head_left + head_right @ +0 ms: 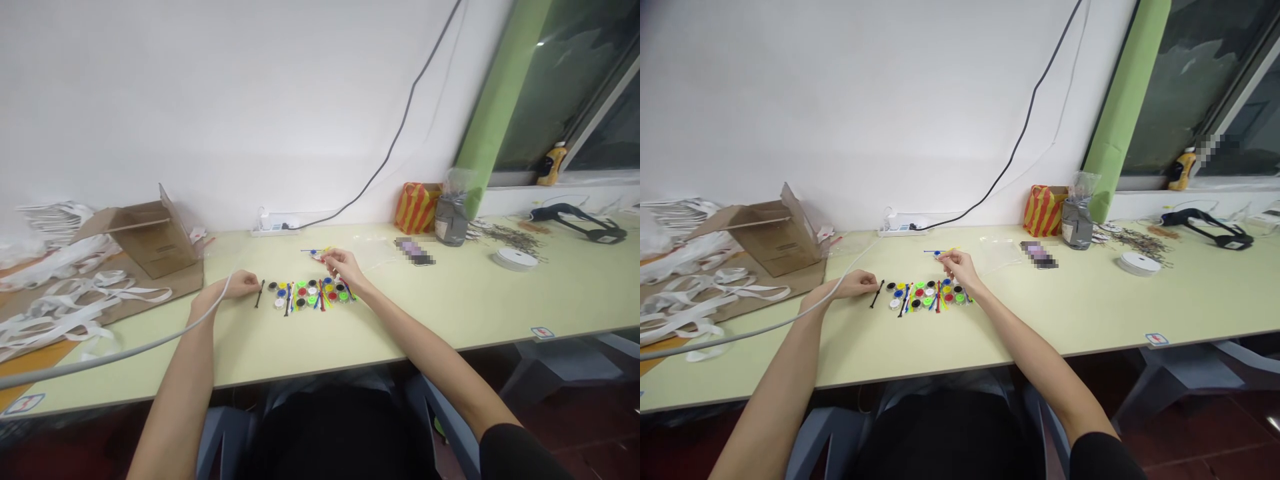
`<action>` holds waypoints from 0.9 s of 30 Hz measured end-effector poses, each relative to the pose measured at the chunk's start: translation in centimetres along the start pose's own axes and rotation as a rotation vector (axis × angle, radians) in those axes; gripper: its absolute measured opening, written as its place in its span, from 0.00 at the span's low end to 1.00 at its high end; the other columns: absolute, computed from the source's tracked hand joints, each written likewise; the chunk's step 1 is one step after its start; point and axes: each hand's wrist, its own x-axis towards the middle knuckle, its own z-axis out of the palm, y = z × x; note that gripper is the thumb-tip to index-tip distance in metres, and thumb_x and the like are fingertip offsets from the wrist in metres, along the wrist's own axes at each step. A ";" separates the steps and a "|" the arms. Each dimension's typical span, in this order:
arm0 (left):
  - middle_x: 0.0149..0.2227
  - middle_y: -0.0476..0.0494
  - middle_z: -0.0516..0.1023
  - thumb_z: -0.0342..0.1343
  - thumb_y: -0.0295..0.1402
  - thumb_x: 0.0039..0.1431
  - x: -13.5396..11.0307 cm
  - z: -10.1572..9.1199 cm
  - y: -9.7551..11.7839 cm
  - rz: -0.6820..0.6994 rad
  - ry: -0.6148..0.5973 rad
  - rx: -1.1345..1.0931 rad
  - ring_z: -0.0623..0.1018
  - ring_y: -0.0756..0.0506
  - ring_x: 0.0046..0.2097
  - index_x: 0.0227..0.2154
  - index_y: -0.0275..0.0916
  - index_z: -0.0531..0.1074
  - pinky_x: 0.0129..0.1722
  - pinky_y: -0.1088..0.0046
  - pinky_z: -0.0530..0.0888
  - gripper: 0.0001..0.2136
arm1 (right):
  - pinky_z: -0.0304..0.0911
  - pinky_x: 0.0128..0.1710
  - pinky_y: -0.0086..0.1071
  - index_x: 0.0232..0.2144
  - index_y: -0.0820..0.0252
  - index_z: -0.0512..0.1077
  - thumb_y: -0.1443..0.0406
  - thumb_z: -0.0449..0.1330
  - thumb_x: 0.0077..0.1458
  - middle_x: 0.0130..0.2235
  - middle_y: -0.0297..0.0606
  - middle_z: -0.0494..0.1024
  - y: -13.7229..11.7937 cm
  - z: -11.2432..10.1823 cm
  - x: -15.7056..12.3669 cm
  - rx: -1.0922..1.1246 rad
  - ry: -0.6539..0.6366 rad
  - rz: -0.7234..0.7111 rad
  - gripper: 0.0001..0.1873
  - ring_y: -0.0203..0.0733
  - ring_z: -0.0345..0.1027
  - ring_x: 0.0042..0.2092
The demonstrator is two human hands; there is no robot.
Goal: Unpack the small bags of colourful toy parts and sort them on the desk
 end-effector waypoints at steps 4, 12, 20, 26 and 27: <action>0.22 0.48 0.71 0.56 0.48 0.37 0.1 0.2 0.1 -0.013 -0.014 0.024 0.68 0.48 0.27 0.23 0.38 0.71 0.27 0.74 0.63 0.16 | 0.55 0.19 0.25 0.33 0.61 0.75 0.58 0.61 0.49 0.22 0.30 0.69 0.0 0.1 0.0 -0.008 0.003 0.004 0.12 0.31 0.60 0.21; 0.19 0.51 0.67 0.53 0.38 0.37 -0.1 0.7 1.5 0.031 0.002 0.084 0.65 0.49 0.26 0.19 0.38 0.67 0.26 0.74 0.60 0.08 | 0.55 0.19 0.25 0.33 0.61 0.75 0.58 0.61 0.49 0.22 0.30 0.69 0.1 0.1 0.0 -0.010 0.003 0.000 0.12 0.31 0.60 0.21; 0.20 0.51 0.67 0.54 0.34 0.38 -0.3 1.1 2.7 0.026 0.043 0.130 0.66 0.49 0.26 0.18 0.39 0.65 0.27 0.74 0.60 0.05 | 0.55 0.19 0.25 0.33 0.62 0.74 0.58 0.60 0.49 0.22 0.30 0.70 0.1 0.1 0.0 -0.011 0.006 0.005 0.13 0.31 0.60 0.21; 0.22 0.50 0.68 0.53 0.38 0.41 -0.2 0.6 1.6 -0.005 0.109 0.122 0.68 0.48 0.27 0.21 0.39 0.65 0.28 0.73 0.61 0.07 | 0.55 0.19 0.25 0.33 0.61 0.74 0.58 0.61 0.49 0.22 0.30 0.70 0.0 0.0 0.1 -0.021 0.009 0.010 0.12 0.31 0.60 0.21; 0.22 0.49 0.69 0.53 0.39 0.41 -0.3 0.4 1.1 -0.006 0.108 0.116 0.68 0.48 0.27 0.21 0.39 0.66 0.28 0.73 0.62 0.08 | 0.55 0.19 0.25 0.33 0.61 0.74 0.58 0.61 0.49 0.22 0.30 0.70 0.0 0.0 0.1 -0.020 0.009 0.011 0.12 0.31 0.60 0.21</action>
